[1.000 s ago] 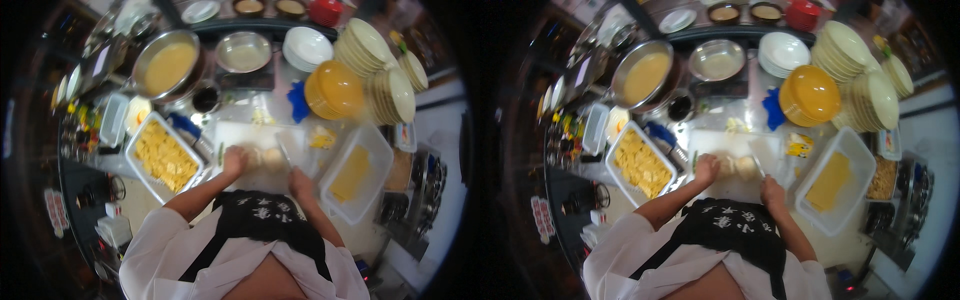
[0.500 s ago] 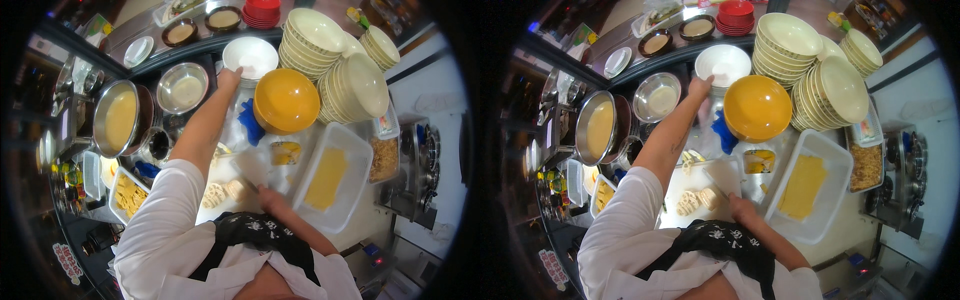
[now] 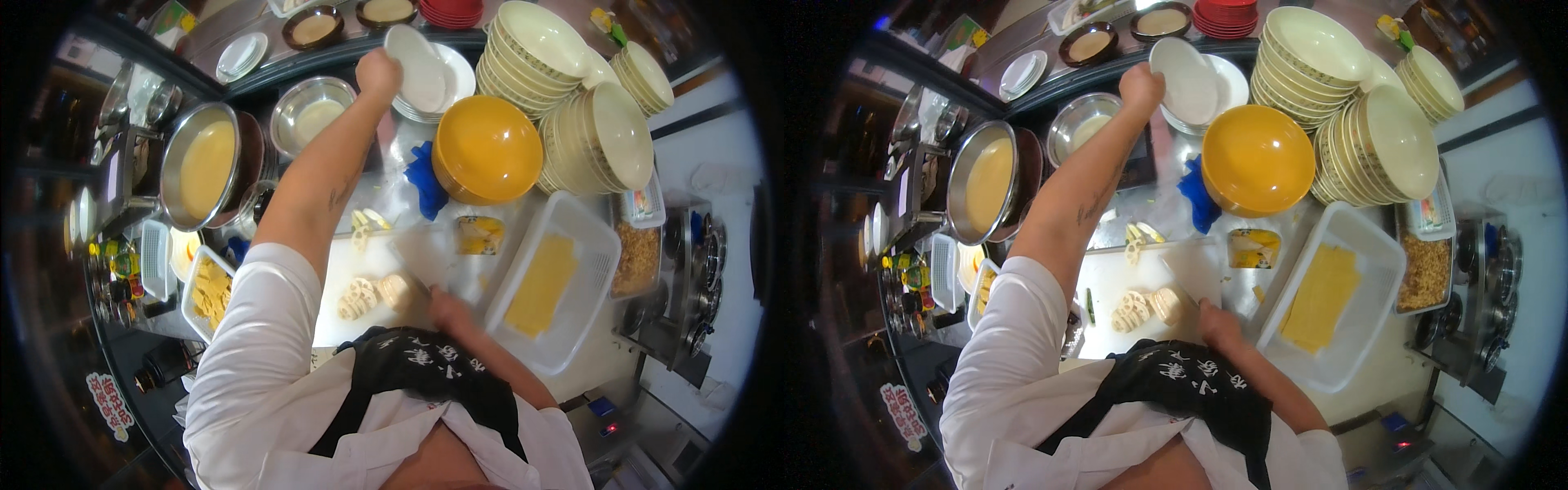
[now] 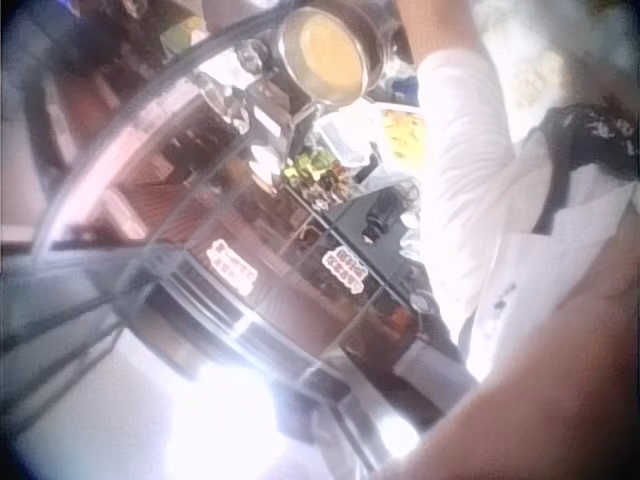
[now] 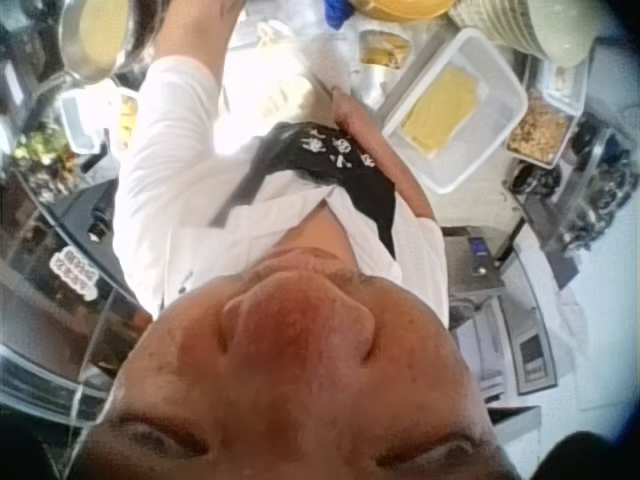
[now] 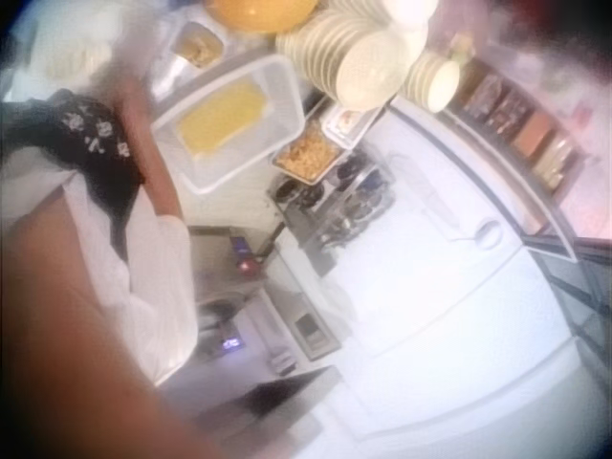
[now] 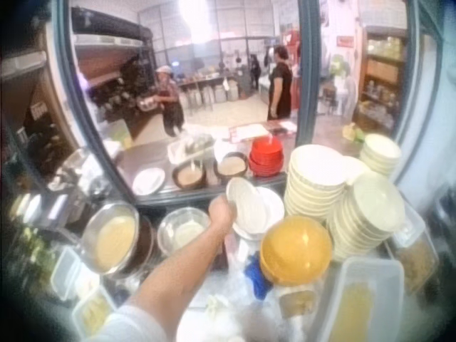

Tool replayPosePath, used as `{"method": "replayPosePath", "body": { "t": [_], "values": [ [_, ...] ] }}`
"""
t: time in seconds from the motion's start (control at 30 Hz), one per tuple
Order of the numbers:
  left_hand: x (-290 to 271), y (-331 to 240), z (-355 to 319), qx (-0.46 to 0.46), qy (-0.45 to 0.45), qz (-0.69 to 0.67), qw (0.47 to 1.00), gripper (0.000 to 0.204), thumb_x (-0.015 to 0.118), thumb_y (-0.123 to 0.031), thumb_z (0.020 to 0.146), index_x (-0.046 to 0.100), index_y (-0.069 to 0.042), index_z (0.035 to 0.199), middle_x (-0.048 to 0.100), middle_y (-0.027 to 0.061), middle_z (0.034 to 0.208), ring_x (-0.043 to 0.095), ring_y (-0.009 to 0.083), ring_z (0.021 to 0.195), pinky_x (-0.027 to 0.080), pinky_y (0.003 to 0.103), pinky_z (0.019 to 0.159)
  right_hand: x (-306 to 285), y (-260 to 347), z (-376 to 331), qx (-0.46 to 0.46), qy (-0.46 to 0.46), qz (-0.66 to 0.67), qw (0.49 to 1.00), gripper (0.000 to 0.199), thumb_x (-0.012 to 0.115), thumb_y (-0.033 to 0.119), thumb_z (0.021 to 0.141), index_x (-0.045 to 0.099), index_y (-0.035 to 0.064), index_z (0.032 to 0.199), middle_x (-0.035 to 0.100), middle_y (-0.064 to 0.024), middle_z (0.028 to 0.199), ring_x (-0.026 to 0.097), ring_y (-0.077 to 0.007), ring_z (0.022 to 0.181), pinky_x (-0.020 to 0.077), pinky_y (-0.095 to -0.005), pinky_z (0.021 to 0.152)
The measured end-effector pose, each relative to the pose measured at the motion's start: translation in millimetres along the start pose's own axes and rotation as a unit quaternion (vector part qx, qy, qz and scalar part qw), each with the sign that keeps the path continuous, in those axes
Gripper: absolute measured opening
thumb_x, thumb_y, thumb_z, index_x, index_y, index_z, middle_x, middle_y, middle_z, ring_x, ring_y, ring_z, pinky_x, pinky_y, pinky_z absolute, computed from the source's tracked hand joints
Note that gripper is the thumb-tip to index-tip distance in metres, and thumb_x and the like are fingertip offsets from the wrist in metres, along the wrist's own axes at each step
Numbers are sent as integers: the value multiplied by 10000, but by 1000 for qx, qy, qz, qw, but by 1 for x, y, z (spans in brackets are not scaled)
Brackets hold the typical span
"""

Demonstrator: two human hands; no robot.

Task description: The person retrieves sliced meat from a refrigerated display and places it in a bowl. They then scoop a red sauce into a small bowl and set it aside. The person transfers yellow sheets into a basket, chops green onions and a white root vegetable on a cutting board, and places the chopped items into a bowl.

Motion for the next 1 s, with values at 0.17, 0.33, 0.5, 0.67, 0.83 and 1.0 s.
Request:
{"method": "replayPosePath", "body": {
  "t": [0.17,0.33,0.5,0.67,0.83,1.0],
  "values": [
    [-98,11,-55,135,-132,-9,982,189,672,-205,834,650,-19,805,674,265,823,663,450,762,536,511,720,5,5,-1,-24,10,-7,1000,220,458,160,968,500,28,1140,703,-266,1030,675,-468,961,533,-557,816],
    [-184,105,-184,-196,-60,-420,884,121,666,-102,886,667,18,867,672,70,749,597,169,654,494,331,611,16,7,-8,12,-31,-19,999,225,435,191,988,523,23,1110,691,-291,999,664,-480,959,512,-571,841],
    [-236,173,-364,-395,-75,-433,806,185,615,-8,900,635,67,1069,699,139,975,679,201,879,561,317,750,32,13,-28,-1,-130,-14,991,216,484,224,984,528,50,1104,700,-256,985,662,-480,920,506,-572,817],
    [-221,220,-447,-458,-52,-465,756,186,608,-30,941,627,62,1102,705,154,1019,697,231,834,586,343,736,55,11,-46,43,-151,-1,988,221,520,227,978,514,45,1103,694,-263,980,652,-490,914,500,-577,809],
    [-199,254,-466,-458,-23,-449,767,150,635,-124,974,595,21,974,677,108,884,646,190,735,540,320,649,69,15,-55,48,-173,-13,984,228,536,220,974,503,33,1100,692,-267,964,642,-506,903,495,-584,798],
    [-219,236,-487,-495,52,-367,786,337,611,-276,1018,517,-12,832,557,82,722,524,188,603,509,360,617,74,14,-64,73,-207,0,976,235,530,228,983,509,36,1117,695,-266,950,641,-505,910,492,-587,795]
  ]
}}
Point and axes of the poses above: each hand's wrist, its own z-axis towards the middle knuckle, its own x-axis out of the palm, y = z × x, the point moved 3 cm from there along z, towards the middle knuckle
